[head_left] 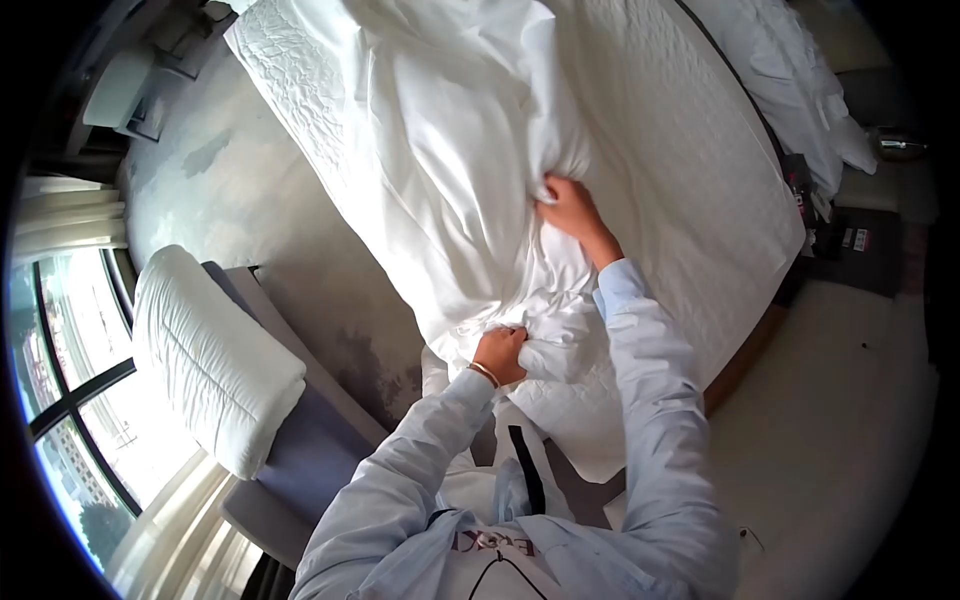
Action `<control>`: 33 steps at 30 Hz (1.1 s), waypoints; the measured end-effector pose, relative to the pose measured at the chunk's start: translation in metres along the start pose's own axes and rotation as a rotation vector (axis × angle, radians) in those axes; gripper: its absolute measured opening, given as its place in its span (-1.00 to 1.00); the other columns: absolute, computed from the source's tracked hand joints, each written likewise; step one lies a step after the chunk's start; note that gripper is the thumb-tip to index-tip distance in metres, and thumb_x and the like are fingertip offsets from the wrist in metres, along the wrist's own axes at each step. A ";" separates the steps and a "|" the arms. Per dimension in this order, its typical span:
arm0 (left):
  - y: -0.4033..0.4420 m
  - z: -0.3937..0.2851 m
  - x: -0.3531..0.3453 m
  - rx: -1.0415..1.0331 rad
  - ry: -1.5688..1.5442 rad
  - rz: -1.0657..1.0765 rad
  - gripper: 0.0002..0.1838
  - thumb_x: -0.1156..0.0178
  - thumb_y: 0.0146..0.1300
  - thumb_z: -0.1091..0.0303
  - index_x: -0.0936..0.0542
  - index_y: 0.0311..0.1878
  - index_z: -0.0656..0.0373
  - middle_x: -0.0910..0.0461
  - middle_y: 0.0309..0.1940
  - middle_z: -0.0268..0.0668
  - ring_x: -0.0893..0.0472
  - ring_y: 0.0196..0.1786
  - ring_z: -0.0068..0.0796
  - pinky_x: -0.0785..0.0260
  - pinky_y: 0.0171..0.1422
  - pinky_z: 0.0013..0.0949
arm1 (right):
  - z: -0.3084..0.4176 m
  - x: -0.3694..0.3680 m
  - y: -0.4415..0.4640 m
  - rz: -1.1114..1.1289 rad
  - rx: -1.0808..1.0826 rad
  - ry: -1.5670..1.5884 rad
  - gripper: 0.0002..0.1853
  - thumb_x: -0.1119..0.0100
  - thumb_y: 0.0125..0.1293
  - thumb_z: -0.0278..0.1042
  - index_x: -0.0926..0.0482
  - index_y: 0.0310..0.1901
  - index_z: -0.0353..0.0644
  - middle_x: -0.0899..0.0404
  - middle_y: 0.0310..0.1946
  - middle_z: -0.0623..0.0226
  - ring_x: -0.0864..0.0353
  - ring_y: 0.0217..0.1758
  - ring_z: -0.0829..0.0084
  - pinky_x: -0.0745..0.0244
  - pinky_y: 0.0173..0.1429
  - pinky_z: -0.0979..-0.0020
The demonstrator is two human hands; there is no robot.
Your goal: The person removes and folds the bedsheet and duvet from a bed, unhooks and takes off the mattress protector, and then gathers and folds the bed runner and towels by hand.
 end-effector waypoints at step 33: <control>0.095 0.018 0.068 0.184 -0.010 0.672 -0.45 -0.17 -0.39 0.55 -0.57 -0.11 0.13 -0.58 -0.25 -0.05 -0.57 -0.15 -0.13 -0.44 -0.10 -0.26 | 0.067 -0.049 -0.216 0.114 0.135 -0.777 -0.13 0.02 -0.06 -0.70 -0.17 0.21 0.57 0.13 0.35 0.43 -0.18 0.17 -0.07 -0.07 0.17 -0.26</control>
Point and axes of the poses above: each hand's wrist, its own y-axis towards the middle knuckle, its own x-axis out of the back of the hand, z = x × y, the point moved 3 cm from there along y, towards the middle knuckle
